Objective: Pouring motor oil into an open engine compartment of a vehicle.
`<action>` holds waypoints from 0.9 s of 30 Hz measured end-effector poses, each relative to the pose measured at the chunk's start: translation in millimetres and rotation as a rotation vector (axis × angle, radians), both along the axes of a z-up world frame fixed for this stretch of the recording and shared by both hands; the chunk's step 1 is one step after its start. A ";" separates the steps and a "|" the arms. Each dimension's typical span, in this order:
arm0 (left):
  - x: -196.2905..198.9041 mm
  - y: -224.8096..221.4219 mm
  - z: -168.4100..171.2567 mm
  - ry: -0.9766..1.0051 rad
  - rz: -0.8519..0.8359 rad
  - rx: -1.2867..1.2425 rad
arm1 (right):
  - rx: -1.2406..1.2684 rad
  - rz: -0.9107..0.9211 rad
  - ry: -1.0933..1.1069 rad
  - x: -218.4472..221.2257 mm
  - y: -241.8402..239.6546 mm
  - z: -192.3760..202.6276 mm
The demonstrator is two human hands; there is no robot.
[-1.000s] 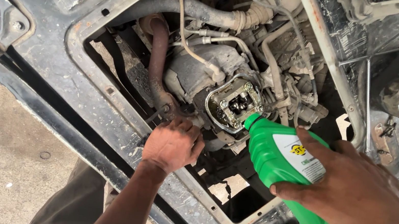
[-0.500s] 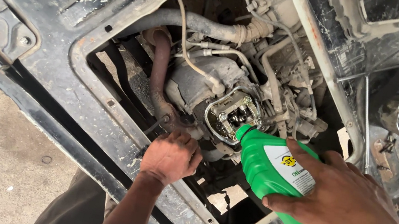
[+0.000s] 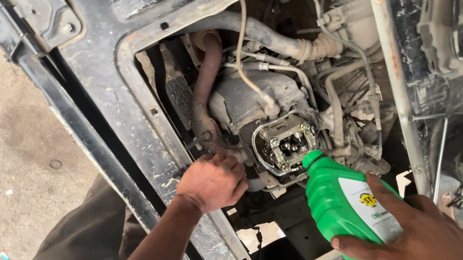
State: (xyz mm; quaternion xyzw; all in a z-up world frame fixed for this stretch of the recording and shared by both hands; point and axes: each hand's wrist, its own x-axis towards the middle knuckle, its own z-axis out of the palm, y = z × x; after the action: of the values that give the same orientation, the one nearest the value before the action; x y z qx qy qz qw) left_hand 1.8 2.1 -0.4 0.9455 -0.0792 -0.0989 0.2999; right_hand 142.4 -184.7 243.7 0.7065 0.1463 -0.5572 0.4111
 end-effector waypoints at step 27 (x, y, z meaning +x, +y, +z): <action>1.2 2.1 1.7 0.049 -0.030 0.000 | -0.023 -0.327 -0.300 7.4 31.0 3.4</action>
State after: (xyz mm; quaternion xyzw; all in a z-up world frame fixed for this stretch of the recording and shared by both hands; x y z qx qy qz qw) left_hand 3.0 4.2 1.3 0.9415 -0.0858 -0.1267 0.3002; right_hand 149.8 -153.8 247.0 0.7911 -0.0392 -0.5066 0.3405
